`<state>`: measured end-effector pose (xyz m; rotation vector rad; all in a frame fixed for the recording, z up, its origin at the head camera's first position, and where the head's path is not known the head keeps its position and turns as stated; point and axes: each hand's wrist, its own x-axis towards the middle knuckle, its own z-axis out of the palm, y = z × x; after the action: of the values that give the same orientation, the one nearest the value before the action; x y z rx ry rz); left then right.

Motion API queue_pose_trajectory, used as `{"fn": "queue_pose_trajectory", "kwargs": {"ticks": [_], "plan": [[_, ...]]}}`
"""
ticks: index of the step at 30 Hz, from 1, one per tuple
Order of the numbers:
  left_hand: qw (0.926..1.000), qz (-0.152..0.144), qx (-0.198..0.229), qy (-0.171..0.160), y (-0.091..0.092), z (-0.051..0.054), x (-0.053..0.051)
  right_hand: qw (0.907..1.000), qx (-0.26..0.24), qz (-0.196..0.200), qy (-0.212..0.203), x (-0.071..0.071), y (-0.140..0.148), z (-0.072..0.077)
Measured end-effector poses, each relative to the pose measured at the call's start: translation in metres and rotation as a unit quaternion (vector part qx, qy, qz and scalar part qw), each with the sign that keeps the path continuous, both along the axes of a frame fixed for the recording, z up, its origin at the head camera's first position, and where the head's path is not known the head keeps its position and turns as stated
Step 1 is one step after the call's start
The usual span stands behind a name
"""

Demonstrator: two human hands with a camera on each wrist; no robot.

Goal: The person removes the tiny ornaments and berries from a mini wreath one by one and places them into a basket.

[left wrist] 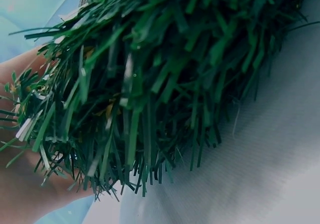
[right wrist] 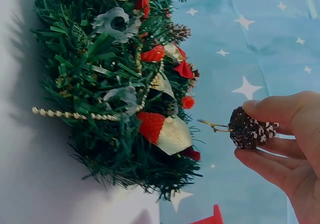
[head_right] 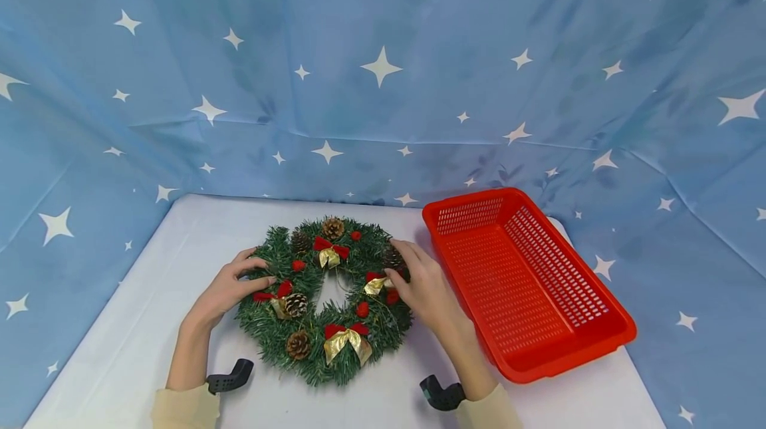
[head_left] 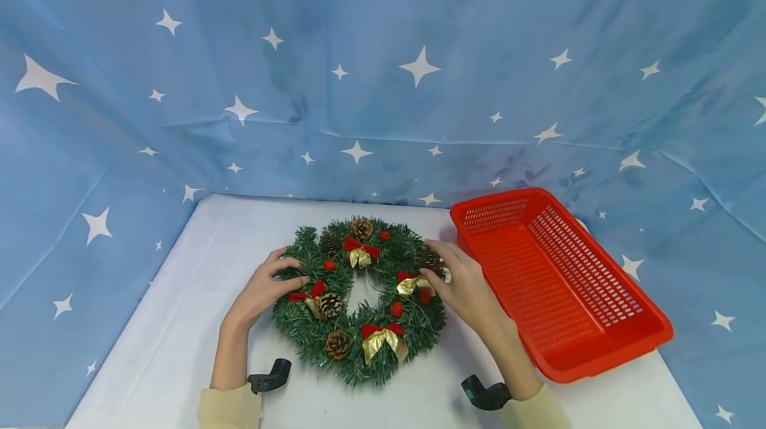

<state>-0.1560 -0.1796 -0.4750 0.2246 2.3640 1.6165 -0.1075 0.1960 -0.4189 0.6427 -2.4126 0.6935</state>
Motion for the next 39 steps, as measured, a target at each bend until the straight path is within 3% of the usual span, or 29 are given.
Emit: {"fn": "queue_pose_trajectory", "kwargs": {"ticks": [13,26,39], "plan": [[0.9998,0.014,0.004,-0.013,-0.001,0.000,0.003,0.9998,0.007,0.015,0.013,0.001,0.017,0.020],[0.9999,0.003,0.005,-0.011,-0.002,-0.002,0.001,0.9998,0.008,-0.017,-0.012,0.006,0.044,0.033],[1.0000,0.002,0.007,-0.002,-0.005,-0.006,0.002,0.9978,0.029,-0.044,-0.041,0.001,0.071,0.042]]}}
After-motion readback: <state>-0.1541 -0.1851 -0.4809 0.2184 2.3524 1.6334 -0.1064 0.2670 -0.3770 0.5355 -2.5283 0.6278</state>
